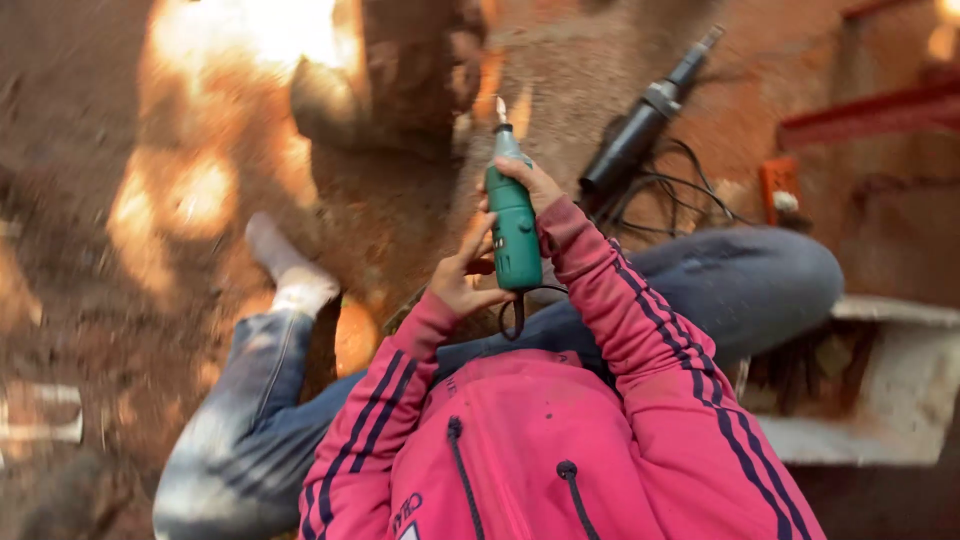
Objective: The person carves and sands a large piece of wood using power tools while sitting on the ground.
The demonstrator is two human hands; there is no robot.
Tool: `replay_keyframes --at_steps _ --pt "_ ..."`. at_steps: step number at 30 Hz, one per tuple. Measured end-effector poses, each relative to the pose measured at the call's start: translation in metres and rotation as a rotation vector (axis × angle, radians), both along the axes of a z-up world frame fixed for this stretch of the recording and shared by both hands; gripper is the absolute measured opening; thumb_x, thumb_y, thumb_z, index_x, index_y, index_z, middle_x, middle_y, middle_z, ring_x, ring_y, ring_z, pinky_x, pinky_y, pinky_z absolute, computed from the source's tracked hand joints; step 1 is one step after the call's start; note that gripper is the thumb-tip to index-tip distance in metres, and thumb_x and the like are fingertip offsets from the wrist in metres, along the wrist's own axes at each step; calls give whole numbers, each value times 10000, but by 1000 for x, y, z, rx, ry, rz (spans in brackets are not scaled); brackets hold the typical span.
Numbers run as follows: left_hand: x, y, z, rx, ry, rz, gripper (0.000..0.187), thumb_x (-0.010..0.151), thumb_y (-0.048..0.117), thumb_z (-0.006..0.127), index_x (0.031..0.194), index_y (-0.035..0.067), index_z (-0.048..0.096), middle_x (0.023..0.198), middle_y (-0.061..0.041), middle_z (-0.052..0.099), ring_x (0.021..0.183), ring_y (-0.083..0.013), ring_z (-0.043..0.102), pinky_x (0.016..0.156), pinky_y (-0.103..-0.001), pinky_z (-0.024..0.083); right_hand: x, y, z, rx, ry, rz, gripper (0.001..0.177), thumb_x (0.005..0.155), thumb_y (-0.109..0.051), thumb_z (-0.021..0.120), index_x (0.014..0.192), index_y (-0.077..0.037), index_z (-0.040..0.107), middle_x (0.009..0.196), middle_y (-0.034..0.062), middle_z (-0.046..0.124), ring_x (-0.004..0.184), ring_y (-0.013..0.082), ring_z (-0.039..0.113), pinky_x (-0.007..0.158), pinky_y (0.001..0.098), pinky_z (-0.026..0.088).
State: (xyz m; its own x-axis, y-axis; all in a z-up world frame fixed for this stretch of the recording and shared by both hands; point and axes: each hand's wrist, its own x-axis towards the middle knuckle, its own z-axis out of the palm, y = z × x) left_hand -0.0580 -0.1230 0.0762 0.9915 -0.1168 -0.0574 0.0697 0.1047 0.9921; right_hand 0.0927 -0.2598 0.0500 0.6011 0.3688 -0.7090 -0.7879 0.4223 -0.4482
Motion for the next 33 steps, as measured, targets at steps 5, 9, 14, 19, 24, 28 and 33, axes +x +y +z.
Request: replay_keyframes --at_steps 5,9,14,19,24,28,33 --pt "3 7 -17 42 -109 -46 947 845 52 811 1609 92 254 1365 -197 633 977 -363 727 819 -455 604 -29 -79 201 -92 -135 1 383 817 -196 755 1162 -93 624 862 313 692 695 449 741 588 594 639" --pt "1 13 -32 101 10 1 901 884 50 773 1617 108 252 1355 -185 629 972 -345 729 818 -433 624 -58 -192 276 27 -559 53 691 732 -271 819 1286 16 523 933 319 676 673 428 762 591 576 670" --pt "4 11 -30 211 123 -53 842 884 153 763 1584 199 297 1376 -148 624 916 -162 741 860 -244 577 -95 -299 298 -479 -691 -96 603 836 -296 722 1309 -46 444 1032 271 620 732 340 678 671 436 596" --pt "0 3 -49 267 179 -104 843 854 185 789 1566 201 337 1415 -152 594 912 -173 728 898 -288 603 -77 -342 203 -990 -629 -137 470 940 -149 734 1242 -114 376 996 168 612 704 294 688 606 398 628" --pt "-12 13 -56 500 365 -82 625 1014 196 571 1593 248 342 1420 -196 569 1133 -420 649 932 -521 595 -26 -376 13 -1426 -562 -32 808 813 -665 896 1336 -185 511 1294 167 612 1208 408 586 1017 515 464" --pt "-32 33 -105 579 486 -27 664 988 234 598 1592 295 330 1438 -150 565 1192 -384 627 986 -489 580 37 -351 -34 -1468 -512 81 910 725 -777 856 1366 -212 543 1320 132 624 1238 362 582 1048 474 454" --pt "-47 42 -132 663 583 -22 709 955 244 640 1596 267 338 1498 -119 523 1309 -376 535 1092 -501 484 115 -369 -100 -1659 -340 -17 693 693 -700 860 1203 -371 525 1216 43 617 1132 310 653 966 450 515"
